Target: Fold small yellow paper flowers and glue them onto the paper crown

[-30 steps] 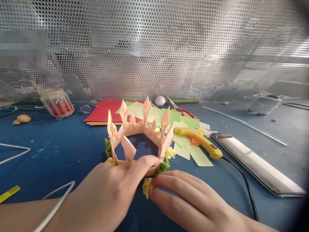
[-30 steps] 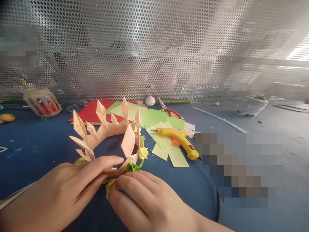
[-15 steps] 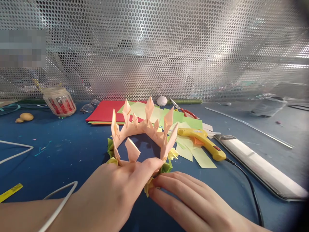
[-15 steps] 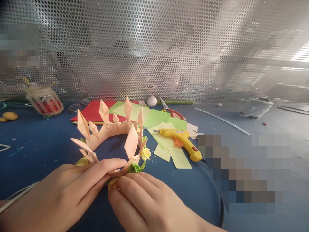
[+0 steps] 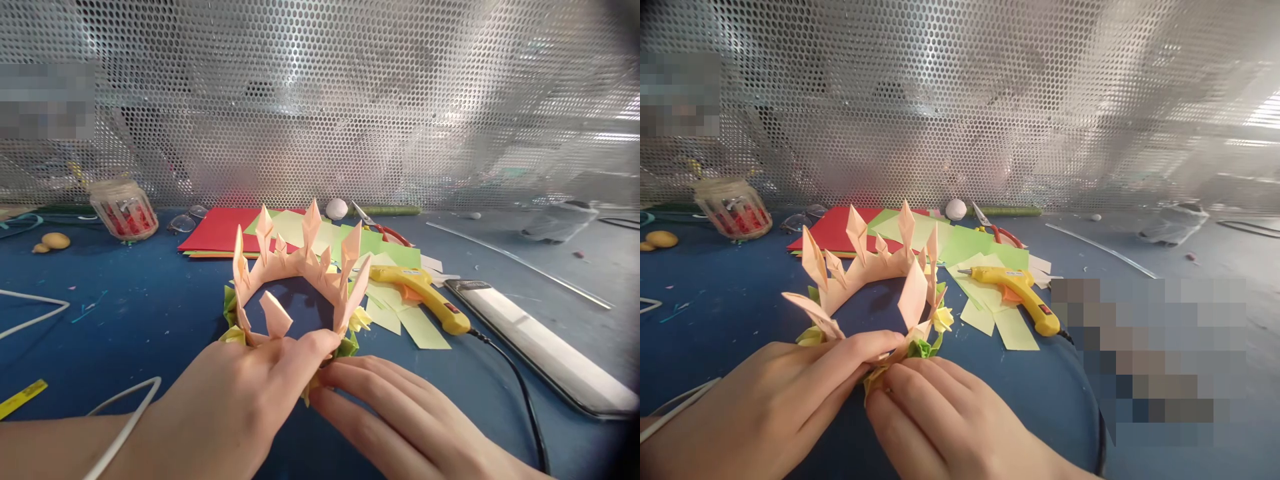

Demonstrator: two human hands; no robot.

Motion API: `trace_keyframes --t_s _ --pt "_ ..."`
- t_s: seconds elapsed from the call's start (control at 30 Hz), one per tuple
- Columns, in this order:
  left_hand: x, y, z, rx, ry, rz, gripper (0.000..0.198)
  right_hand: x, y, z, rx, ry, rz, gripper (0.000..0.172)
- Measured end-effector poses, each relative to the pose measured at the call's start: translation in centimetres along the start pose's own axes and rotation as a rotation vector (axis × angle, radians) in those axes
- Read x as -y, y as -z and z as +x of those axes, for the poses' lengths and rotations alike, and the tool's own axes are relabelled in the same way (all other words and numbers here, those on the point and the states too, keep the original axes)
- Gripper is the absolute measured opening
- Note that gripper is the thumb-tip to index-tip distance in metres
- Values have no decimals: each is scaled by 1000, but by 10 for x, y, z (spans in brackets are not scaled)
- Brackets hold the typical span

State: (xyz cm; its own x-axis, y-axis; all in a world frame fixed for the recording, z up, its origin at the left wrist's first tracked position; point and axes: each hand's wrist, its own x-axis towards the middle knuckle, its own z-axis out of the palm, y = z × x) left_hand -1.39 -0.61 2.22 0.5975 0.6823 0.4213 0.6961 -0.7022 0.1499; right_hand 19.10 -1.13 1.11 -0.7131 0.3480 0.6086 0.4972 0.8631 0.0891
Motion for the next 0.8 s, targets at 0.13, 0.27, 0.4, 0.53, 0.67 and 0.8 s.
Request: trace_keyframes --t_s 0.13,0.27,0.4,0.53,0.67,0.8 --pt "-1 2 1 40 -50 33 45 0 0 0 13 6 13 38" --pt "-2 2 -1 46 -43 32 47 1 -3 2 15 -21 -14 35" --pt "-1 1 -2 62 -45 34 48 1 -5 5 -130 49 -17 50" --pt "-1 2 -1 69 -60 40 48 0 -6 2 -9 -8 -12 38" --pt "-1 2 -1 57 -72 56 48 -2 -15 -2 -218 29 -33 53" --pt "-3 -1 -2 56 -46 74 45 -3 -24 -3 -262 26 -40 49"
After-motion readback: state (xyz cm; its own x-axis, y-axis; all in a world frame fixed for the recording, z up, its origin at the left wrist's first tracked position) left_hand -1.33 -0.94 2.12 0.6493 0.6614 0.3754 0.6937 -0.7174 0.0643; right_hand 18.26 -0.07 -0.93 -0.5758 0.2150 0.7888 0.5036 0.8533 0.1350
